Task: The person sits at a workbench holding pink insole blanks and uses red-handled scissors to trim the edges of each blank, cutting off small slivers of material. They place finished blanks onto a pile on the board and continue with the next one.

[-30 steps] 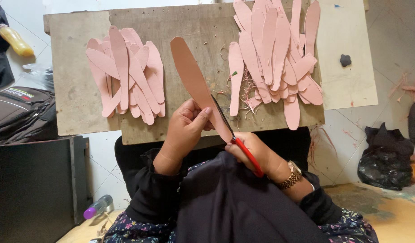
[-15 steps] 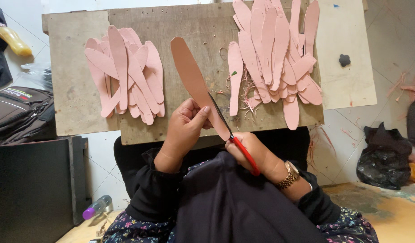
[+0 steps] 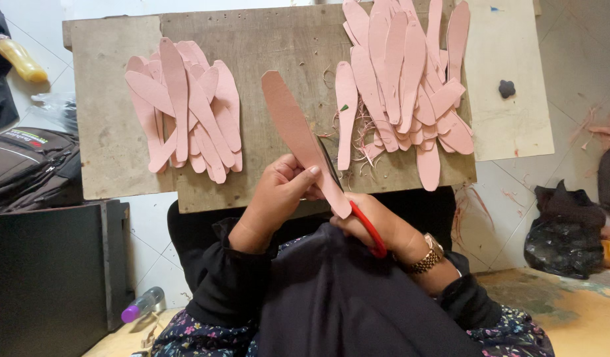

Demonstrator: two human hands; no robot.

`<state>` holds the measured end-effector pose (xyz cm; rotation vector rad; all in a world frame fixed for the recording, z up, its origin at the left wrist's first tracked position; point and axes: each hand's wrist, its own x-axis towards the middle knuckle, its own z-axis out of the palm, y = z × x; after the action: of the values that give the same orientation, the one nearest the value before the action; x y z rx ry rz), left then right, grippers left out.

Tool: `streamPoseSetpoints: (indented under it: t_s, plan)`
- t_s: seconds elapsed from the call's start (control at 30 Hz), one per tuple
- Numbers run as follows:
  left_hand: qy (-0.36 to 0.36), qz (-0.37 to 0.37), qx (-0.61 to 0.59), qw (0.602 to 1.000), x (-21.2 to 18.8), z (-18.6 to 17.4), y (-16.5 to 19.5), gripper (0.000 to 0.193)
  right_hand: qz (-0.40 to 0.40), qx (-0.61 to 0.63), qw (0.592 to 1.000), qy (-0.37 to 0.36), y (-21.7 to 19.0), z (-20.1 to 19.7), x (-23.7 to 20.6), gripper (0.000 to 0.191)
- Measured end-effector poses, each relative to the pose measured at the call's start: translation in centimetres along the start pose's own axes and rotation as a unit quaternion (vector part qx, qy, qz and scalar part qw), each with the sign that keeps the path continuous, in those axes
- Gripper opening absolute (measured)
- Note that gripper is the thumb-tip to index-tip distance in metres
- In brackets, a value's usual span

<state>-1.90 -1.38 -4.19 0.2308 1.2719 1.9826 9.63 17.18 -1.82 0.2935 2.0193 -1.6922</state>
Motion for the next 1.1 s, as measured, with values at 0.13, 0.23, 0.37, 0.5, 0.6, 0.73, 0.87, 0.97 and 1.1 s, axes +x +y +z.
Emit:
streamPoseSetpoints:
  t_s: [0.13, 0.23, 0.37, 0.5, 0.6, 0.73, 0.87, 0.97, 1.1]
  plan:
    - [0.008, 0.007, 0.016, 1.000, -0.1, 0.0, -0.2, 0.021, 0.025, 0.003, 1.000, 0.016, 0.1, -0.1, 0.0, 0.012]
    - [0.017, 0.007, 0.017, 1.000, 0.1, -0.1, -0.4, 0.021, 0.028, 0.029, 0.999, 0.022, 0.2, -0.1, 0.1, 0.021]
    - [0.020, 0.009, 0.016, 1.000, 0.0, 0.0, -0.4, 0.021, 0.014, 0.022, 0.999, 0.031, 0.3, 0.2, 0.1, 0.023]
    - [0.026, -0.001, 0.014, 1.000, 0.1, 0.0, -0.4, 0.021, 0.028, -0.014, 0.999, 0.038, 0.2, 0.1, 0.1, 0.025]
    - [0.021, -0.003, -0.001, 1.000, 0.2, -0.1, -0.5, 0.020, 0.025, -0.023, 0.999, 0.043, 0.2, 0.1, 0.1, 0.023]
    - [0.025, 0.003, 0.006, 1.000, 0.3, -0.2, -0.9, 0.020, 0.021, -0.017, 0.998, 0.055, 0.4, 0.5, 0.2, 0.031]
    - [0.029, -0.008, -0.002, 1.000, 0.6, -0.3, -1.0, 0.020, 0.029, -0.012, 0.998, 0.062, 0.5, 0.6, 0.3, 0.031]
    - [0.034, 0.003, 0.028, 0.999, 0.5, -0.5, -0.6, 0.019, 0.036, -0.024, 0.997, 0.057, 0.3, 0.2, 0.3, 0.027]
    - [0.091, 0.051, -0.009, 0.994, 0.5, -1.4, 0.8, 0.019, 0.048, -0.018, 0.998, 0.028, -0.3, 0.0, 0.1, 0.022]
